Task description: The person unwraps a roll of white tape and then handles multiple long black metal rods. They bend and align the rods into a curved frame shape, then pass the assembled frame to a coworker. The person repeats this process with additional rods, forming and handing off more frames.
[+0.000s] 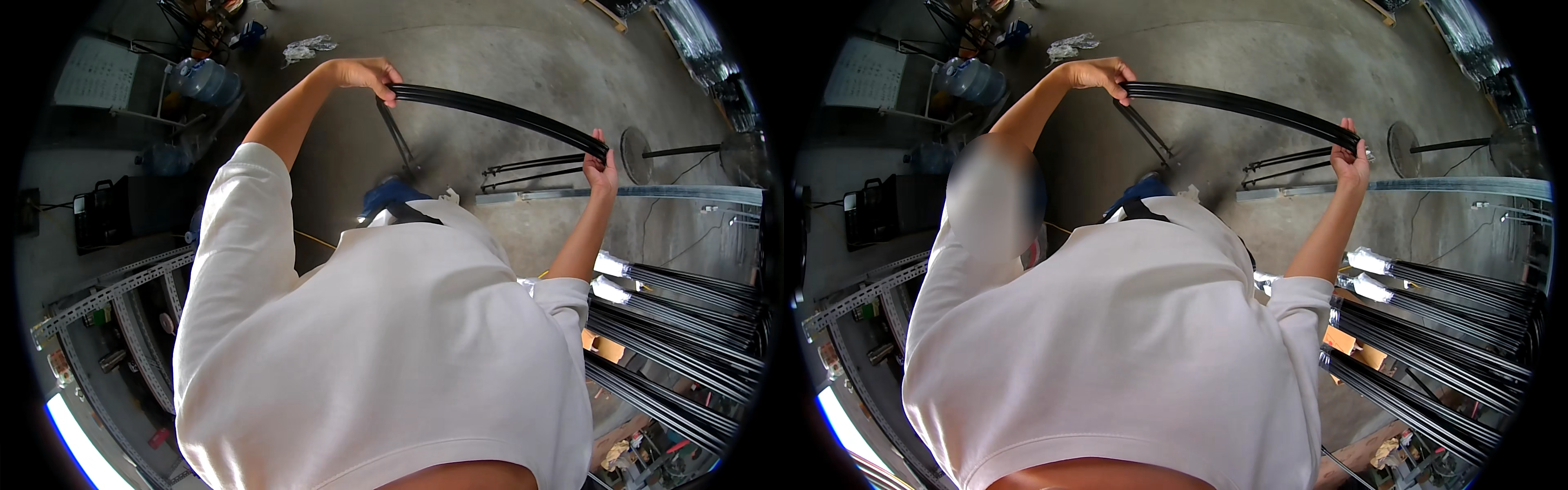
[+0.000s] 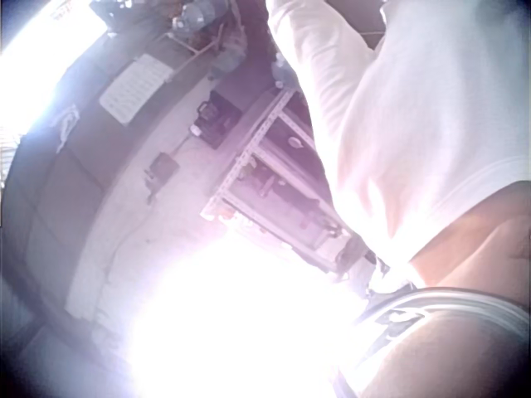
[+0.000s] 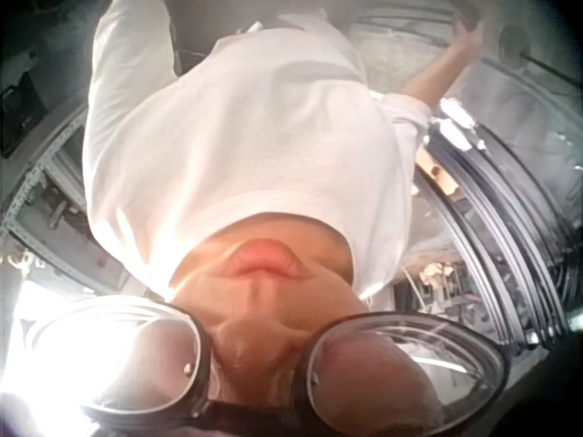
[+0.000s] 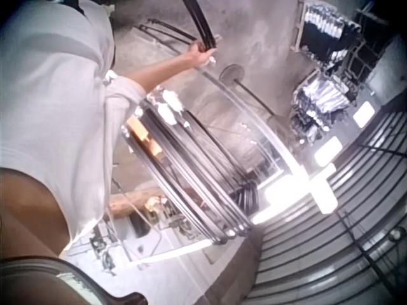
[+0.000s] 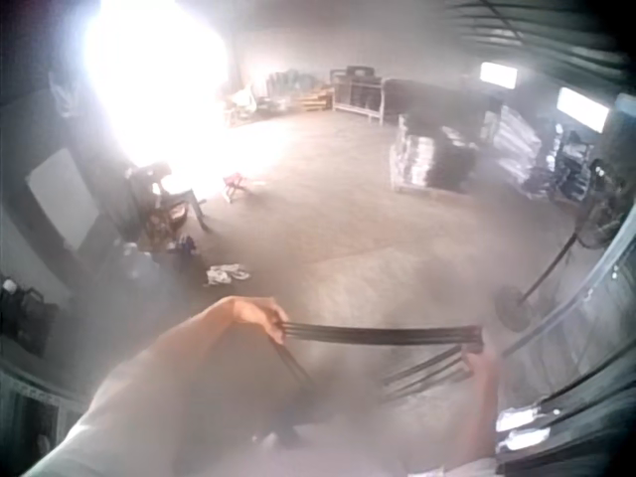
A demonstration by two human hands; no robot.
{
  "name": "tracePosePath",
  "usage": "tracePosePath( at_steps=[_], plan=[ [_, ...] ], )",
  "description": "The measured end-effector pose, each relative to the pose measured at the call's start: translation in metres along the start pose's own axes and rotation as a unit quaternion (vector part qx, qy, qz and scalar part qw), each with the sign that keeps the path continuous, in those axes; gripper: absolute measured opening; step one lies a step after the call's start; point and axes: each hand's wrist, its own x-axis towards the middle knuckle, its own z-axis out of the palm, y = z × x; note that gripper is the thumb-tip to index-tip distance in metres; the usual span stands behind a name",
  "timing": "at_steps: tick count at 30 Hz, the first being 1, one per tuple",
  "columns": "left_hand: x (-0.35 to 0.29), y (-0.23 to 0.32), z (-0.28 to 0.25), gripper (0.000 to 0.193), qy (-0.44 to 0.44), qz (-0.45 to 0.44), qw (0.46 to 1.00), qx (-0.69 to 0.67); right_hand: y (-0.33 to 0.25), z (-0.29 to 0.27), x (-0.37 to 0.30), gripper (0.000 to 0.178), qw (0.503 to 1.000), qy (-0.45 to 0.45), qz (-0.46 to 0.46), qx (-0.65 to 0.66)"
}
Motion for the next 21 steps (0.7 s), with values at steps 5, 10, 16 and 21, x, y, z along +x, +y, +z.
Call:
tracePosePath(
  at_steps=[5, 10, 16, 21],
  plan=[
    [0.0, -0.004, 0.003, 0.017, -0.003, 0.014, 1.0, 0.009, 0.007, -0.009, 0.001, 0.048, 0.999, 0.02, -0.027, -0.005],
    [-0.001, -0.008, 0.001, 0.022, -0.01, 0.011, 1.0, -0.003, 0.029, 0.027, -0.026, 0.064, 0.99, 0.045, -0.011, 0.131],
    [0.0, -0.001, 0.008, 0.022, 0.028, -0.039, 0.997, -0.056, 0.033, 0.036, -0.042, 0.055, 0.987, 0.041, -0.022, 0.155],
    [-0.003, -0.005, 0.011, 0.017, 0.057, -0.054, 0.994, -0.074, 0.041, 0.029, -0.049, 0.052, 0.984, -0.058, -0.046, 0.165]
  ],
)
